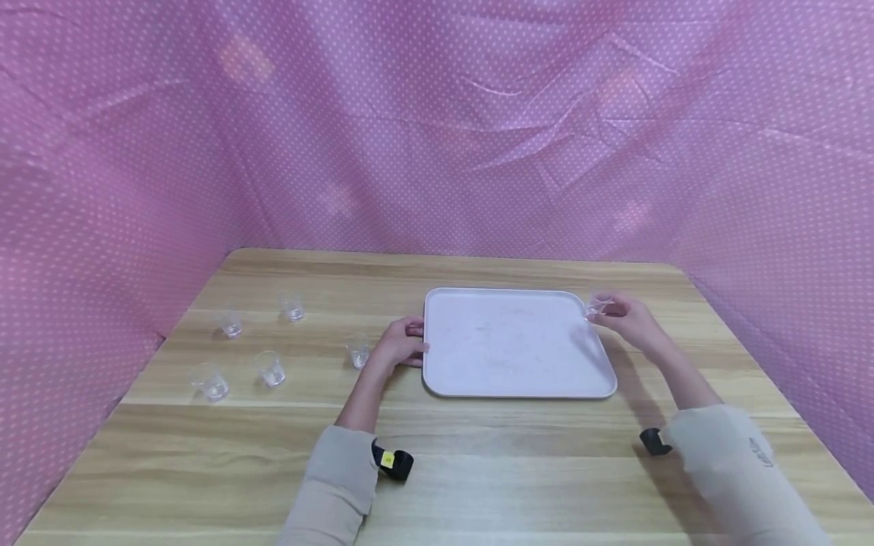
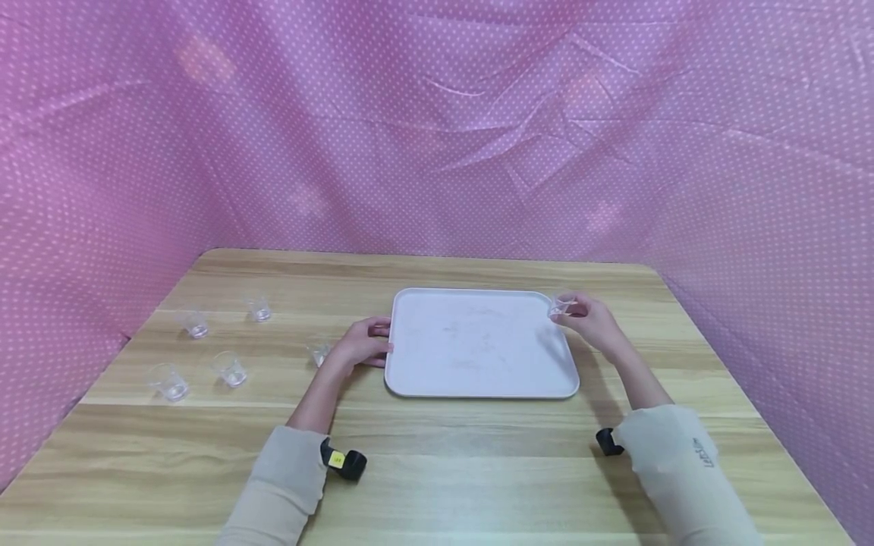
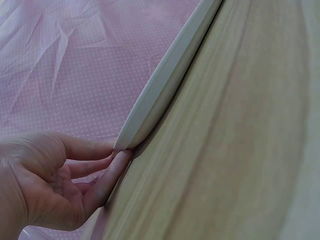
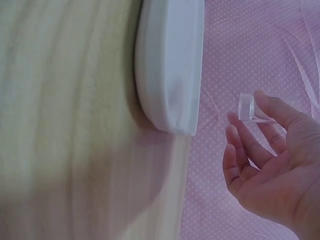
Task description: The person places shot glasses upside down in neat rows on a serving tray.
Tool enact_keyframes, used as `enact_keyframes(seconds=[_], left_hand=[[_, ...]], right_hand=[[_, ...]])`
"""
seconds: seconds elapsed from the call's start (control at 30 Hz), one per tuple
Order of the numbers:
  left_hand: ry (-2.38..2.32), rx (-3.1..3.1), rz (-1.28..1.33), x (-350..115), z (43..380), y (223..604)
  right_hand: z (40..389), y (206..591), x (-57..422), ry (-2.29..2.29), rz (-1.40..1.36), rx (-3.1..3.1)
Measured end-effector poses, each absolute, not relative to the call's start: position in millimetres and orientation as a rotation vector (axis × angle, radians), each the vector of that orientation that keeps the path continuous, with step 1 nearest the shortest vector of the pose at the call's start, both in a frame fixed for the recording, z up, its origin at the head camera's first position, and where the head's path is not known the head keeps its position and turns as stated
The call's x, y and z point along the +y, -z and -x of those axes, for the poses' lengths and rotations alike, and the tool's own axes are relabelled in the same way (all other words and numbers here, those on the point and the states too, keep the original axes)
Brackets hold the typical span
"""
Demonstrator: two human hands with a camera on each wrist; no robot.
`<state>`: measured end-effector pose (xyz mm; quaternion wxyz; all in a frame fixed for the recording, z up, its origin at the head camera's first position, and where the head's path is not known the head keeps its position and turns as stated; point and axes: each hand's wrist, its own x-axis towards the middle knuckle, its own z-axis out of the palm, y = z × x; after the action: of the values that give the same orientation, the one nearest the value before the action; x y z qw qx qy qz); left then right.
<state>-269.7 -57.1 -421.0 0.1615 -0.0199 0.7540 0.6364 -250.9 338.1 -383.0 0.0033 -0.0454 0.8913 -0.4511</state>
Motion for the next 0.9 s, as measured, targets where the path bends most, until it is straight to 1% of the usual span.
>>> enact_keyframes(seconds=[0.2, 0.47, 0.9], left_hand=[[-1.82, 2.144, 0.064, -57.4, 270.2, 421.4], [-1.818, 2.139, 0.06, -58.3, 271.4, 421.8], [-1.837, 2.119, 0.058, -59.7, 271.4, 421.2]], right_hand=[[252.2, 387.9, 334.9, 1.382, 0.154, 2.827], [252.4, 389.4, 332.3, 1.28, 0.102, 2.876], [250.9, 393.3, 328.5, 1.303, 0.06, 3.047]])
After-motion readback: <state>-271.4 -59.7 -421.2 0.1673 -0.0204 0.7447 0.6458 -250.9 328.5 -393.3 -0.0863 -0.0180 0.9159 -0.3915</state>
